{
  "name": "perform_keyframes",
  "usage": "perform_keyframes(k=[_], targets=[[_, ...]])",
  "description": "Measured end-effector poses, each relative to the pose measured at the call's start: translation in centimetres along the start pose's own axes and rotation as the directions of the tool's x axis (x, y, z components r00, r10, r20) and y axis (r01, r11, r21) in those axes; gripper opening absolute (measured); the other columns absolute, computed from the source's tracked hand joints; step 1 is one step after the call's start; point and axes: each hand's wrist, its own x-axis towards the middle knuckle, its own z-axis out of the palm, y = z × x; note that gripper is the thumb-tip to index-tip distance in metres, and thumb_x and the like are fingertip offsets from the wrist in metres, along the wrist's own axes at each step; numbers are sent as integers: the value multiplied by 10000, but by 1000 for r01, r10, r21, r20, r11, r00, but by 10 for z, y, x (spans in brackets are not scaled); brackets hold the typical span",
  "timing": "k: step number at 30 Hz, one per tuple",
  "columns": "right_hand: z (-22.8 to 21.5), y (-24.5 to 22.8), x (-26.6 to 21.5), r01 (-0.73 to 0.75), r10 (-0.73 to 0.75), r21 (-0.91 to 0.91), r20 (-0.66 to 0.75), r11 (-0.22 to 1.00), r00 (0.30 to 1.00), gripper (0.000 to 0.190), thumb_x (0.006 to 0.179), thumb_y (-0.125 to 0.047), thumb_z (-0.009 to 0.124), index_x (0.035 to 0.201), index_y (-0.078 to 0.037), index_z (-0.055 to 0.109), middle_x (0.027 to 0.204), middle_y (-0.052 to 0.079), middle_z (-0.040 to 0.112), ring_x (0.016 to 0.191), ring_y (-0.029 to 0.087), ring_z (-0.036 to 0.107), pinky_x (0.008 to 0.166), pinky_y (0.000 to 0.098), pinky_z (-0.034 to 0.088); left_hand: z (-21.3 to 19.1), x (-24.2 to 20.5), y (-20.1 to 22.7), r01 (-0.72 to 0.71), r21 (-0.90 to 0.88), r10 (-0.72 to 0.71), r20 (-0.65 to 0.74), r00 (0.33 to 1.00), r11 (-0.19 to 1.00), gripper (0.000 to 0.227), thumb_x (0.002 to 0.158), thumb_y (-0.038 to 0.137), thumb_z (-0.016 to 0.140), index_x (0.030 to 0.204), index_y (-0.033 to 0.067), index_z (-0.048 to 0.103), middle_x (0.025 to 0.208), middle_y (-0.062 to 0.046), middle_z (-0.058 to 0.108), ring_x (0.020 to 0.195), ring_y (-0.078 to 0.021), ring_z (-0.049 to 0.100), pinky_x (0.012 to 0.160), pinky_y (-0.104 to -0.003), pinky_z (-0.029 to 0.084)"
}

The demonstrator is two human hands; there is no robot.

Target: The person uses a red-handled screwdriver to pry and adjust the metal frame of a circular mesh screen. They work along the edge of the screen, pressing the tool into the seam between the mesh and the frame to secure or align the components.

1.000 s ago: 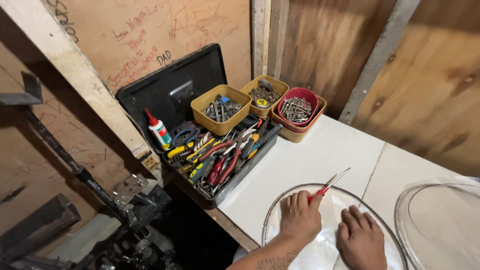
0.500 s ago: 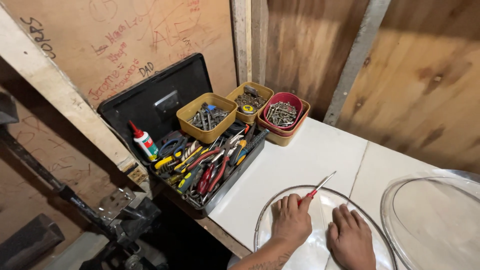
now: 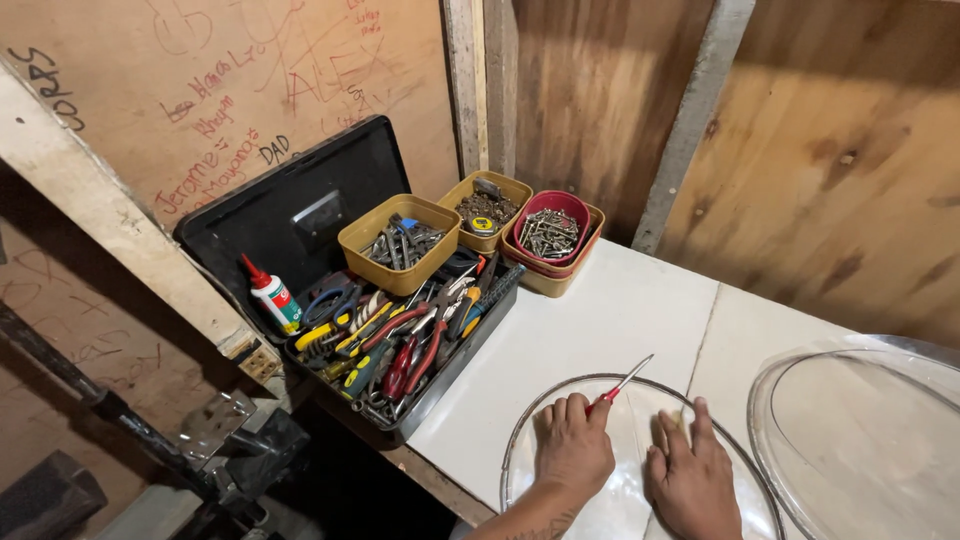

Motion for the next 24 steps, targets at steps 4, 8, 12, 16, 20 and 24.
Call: perform_keyframes(k=[4, 8, 12, 16, 20, 24], targets=[[-16, -9, 6, -154, 128, 103, 221, 983, 967, 703, 898, -379, 487, 1570, -195, 397, 1589, 31, 469, 1479, 341, 381, 1219, 505, 285, -10, -2, 3, -31, -22, 30, -38, 999, 999, 413, 866, 115, 589, 1275, 137, 635, 1069, -115, 532, 910, -335, 480, 761, -496, 366], [-5, -3, 2, -16, 18, -31, 81, 999, 997, 607, 905, -399, 471, 1493, -249, 498, 1644, 107, 382, 1452, 347, 437, 1145, 506, 381, -2, -1, 1, -15, -12, 15, -31, 999, 1000, 403, 862, 127, 598, 1261, 137, 646, 1054, -113, 529, 906, -352, 481, 752, -511, 370], [-24, -15, 10, -163, 141, 74, 243, 984, 960, 766, 907, -402, 460, 1609, -137, 311, 1540, 120, 498, 1485, 343, 378, 1204, 510, 297, -4, 0, 1, -12, -56, 7, -82, 997, 998, 396, 851, 120, 601, 1244, 147, 646, 1083, -93, 533, 926, -339, 501, 773, -507, 375], [4, 4, 5, -23, 29, -53, 123, 998, 992, 568, 906, -403, 457, 1445, -251, 556, 1676, 26, 374, 1473, 297, 415, 1217, 462, 311, -4, 0, 2, 1, -18, -3, -135, 991, 1000, 421, 839, 147, 603, 1257, 183, 647, 1086, -73, 552, 893, -341, 524, 710, -517, 397], [-17, -11, 8, -78, 70, 56, 133, 995, 989, 685, 884, -368, 490, 1541, -189, 417, 1651, 159, 342, 1478, 366, 384, 1162, 516, 333, 3, 1, -1, 13, -32, -12, 26, 1000, 999, 409, 885, 132, 555, 1283, 131, 649, 1074, -120, 532, 942, -365, 487, 813, -529, 370], [3, 3, 5, -4, 12, -69, 124, 998, 992, 565, 928, -412, 414, 1448, -245, 558, 1608, 12, 468, 1478, 291, 418, 1219, 464, 318, -12, 3, 3, 70, -61, -63, 107, 992, 996, 417, 923, 144, 551, 1336, 168, 602, 1117, -87, 523, 958, -327, 483, 785, -502, 368]])
